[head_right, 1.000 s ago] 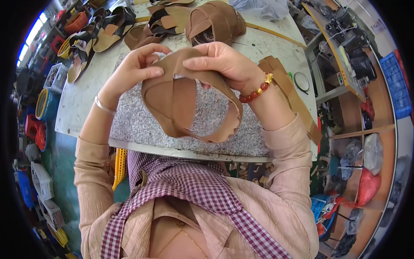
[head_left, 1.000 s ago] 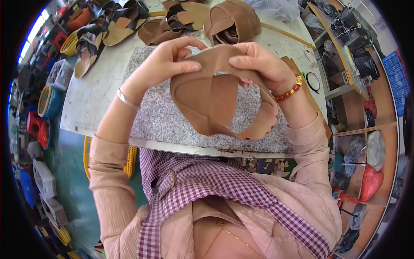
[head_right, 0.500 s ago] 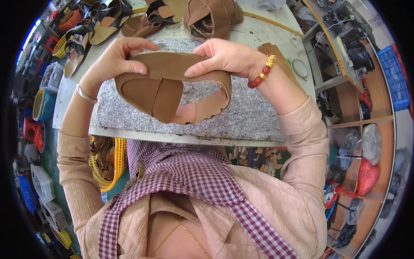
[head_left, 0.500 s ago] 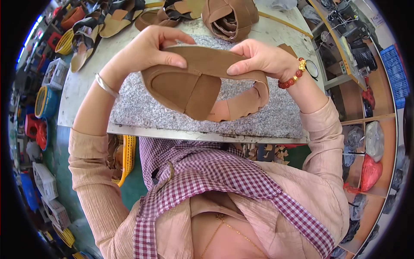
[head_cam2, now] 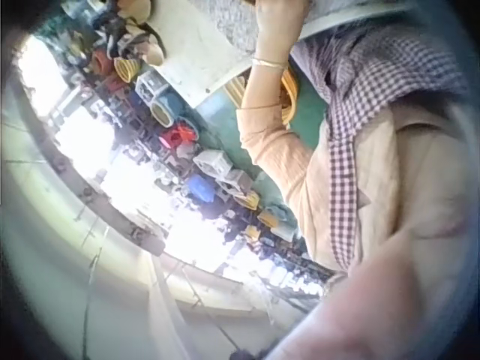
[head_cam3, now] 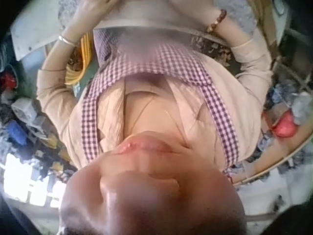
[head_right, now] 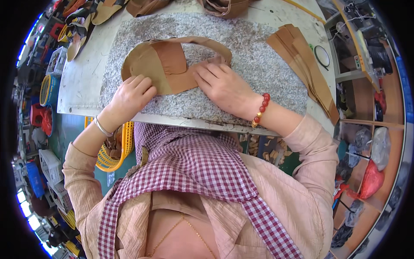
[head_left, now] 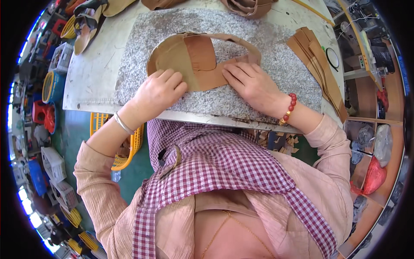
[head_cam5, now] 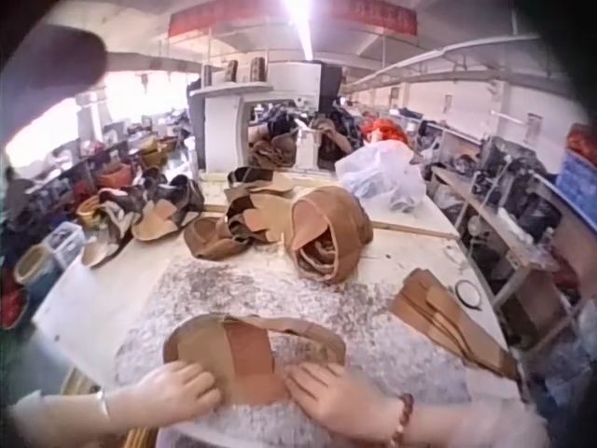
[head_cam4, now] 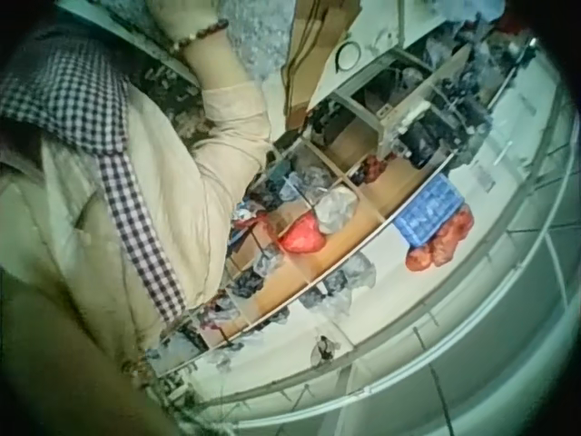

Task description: Assembling shoe components by peeling off adhesive backing and folding edges onto themselves.

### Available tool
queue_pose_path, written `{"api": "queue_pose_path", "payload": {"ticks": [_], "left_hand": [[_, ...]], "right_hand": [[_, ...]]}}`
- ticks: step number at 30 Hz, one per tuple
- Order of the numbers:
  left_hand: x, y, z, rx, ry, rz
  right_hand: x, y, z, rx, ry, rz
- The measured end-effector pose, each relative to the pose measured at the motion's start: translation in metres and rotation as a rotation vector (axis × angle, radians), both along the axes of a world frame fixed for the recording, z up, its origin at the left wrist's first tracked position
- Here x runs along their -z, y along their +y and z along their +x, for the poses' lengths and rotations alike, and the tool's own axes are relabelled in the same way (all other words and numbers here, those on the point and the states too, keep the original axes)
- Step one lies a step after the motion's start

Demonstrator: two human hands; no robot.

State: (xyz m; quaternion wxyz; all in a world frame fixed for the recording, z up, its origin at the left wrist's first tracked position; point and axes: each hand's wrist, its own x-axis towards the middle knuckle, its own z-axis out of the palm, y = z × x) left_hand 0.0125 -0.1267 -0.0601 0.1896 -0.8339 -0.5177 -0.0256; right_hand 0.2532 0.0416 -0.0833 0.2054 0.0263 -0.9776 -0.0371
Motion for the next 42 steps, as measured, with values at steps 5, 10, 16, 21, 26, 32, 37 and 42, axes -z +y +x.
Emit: {"api": "queue_pose_path", "payload": {"ticks": [5,10,16,21,26,32,37,42], "left_hand": [[-0.004,-0.002,0.005,-0.075,-0.003,-0.091],[-0.030,0.006,0.001,-0.166,-0.226,-0.379],[-0.033,0.064,-0.029,-0.318,-0.412,0.147],[-0.004,0.132,-0.056,-0.400,-0.915,-0.329],[-0.006,0.150,-0.020,-0.215,-0.909,-0.143],[-0.022,0.162,-0.002,-0.343,-0.389,0.241],[-0.121,0.189,-0.016,-0.018,-0.307,0.703],[-0.120,0.203,-0.019,0.053,-0.215,0.699]], "right_hand": [[0.012,-0.043,-0.025,-0.015,0.038,-0.099],[-0.006,-0.034,-0.027,-0.257,-0.023,-0.544],[-0.060,0.039,-0.012,0.181,0.387,-0.661],[-0.011,0.098,-0.005,0.397,0.212,-1.388],[-0.017,0.098,-0.036,0.343,0.092,-1.462],[-0.024,0.110,-0.052,0.131,0.020,-1.929],[-0.103,0.116,-0.046,-0.182,0.513,-1.633],[-0.158,0.131,-0.023,0.061,0.322,-0.392]]}}
